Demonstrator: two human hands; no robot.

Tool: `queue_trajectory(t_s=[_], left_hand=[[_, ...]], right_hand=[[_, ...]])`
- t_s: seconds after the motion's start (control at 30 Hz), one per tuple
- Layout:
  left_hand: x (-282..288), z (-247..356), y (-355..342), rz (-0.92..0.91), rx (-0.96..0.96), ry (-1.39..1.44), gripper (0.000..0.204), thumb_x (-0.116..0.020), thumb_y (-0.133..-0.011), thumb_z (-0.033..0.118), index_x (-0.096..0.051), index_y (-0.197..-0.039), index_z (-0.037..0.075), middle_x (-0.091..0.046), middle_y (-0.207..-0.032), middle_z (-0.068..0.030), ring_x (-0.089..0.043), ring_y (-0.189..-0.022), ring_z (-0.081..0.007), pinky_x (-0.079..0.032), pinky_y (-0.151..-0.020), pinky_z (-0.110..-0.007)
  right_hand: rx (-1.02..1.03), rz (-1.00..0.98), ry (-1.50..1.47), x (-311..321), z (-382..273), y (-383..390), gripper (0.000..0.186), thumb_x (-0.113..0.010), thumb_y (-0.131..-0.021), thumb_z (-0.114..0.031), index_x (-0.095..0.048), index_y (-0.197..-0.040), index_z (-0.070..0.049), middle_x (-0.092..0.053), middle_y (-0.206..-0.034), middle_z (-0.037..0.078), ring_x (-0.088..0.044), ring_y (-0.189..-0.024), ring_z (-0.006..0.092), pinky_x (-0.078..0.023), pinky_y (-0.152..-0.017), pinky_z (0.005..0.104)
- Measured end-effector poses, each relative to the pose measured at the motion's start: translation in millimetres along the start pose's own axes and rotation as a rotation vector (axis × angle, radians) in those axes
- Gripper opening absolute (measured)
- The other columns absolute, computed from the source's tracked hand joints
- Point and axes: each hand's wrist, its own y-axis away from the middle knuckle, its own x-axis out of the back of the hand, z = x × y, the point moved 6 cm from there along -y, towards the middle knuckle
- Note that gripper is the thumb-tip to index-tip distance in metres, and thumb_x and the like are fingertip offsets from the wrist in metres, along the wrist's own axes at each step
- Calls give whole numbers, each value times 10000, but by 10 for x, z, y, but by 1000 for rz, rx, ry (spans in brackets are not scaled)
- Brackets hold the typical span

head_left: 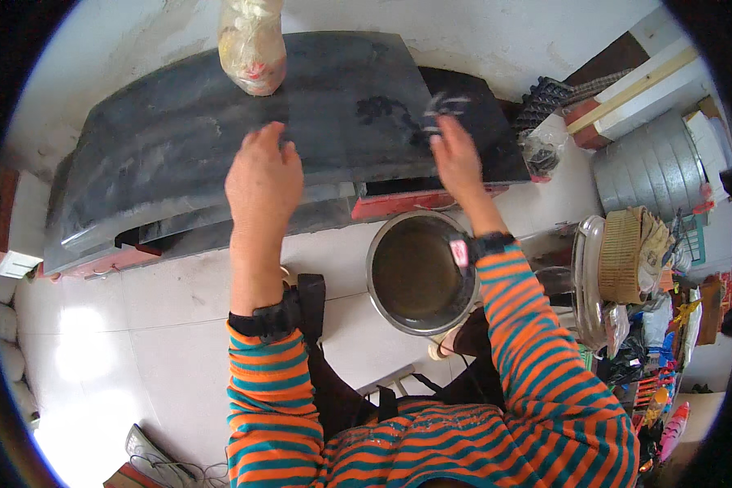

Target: The person wipes a dark countertop with a cloth, moves a plastic bag of garlic aside, and cleans the front edge of the counter. They then remove a metal lid and a flat metal plate from a drawer, place them on the floor, and continue wiping the counter. The cloth is rinsed in a metal bowl and wrung out before further wiping.

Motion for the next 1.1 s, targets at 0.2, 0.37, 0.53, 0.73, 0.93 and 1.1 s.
queue_trajectory(t_s=[0.2,0.37,0.53,0.73,0.93,1.1], left_hand=[[450,-431,-63,207,89,43,334,-632,-932,208,-664,-1231,63,-672,-1213,-173,-653,-1098,-365,-526,-907,-436],[541,-546,-66,166,101,-7,350,-621,-950,228,-659,-1251,53,-677,-1225,-173,-651,-1121,-361,-516,-929,-431],[473,-535,-131,130,116,35,360,-604,-954,256,-676,-1256,74,-684,-1250,-163,-648,-1162,-345,-508,-964,-420],[377,-555,-104,90,127,-22,356,-616,-952,260,-670,-1255,82,-683,-1250,-153,-649,-1152,-344,-506,-963,-421],[361,-471,-60,124,94,-18,346,-621,-946,243,-664,-1247,78,-677,-1239,-157,-653,-1124,-351,-515,-937,-425],[342,-306,-83,127,46,16,335,-623,-943,217,-660,-1238,64,-681,-1200,-164,-663,-1082,-357,-525,-898,-431]], right_hand=[[129,131,267,-455,-529,12,423,-595,-949,-183,-547,-1354,-72,-555,-1380,188,-498,-1286,395,-369,-1116,498],[315,59,100,-962,-1746,46,421,-620,-894,-239,-594,-1261,-35,-595,-1280,155,-526,-1229,339,-358,-1083,500],[321,-32,-153,-1370,-2617,133,410,-641,-859,-171,-583,-1246,-48,-567,-1283,158,-516,-1191,362,-384,-1064,480],[304,-15,11,-1010,-1902,154,367,-606,-895,-167,-601,-1245,-54,-574,-1343,162,-512,-1278,336,-369,-1107,475],[85,-26,159,-44,18,-61,374,-586,-954,-191,-602,-1302,-53,-562,-1393,191,-520,-1278,400,-399,-1089,495],[130,-181,307,-380,486,-695,428,-487,-1009,-278,-541,-1377,-65,-533,-1434,199,-486,-1333,396,-373,-1126,489]])
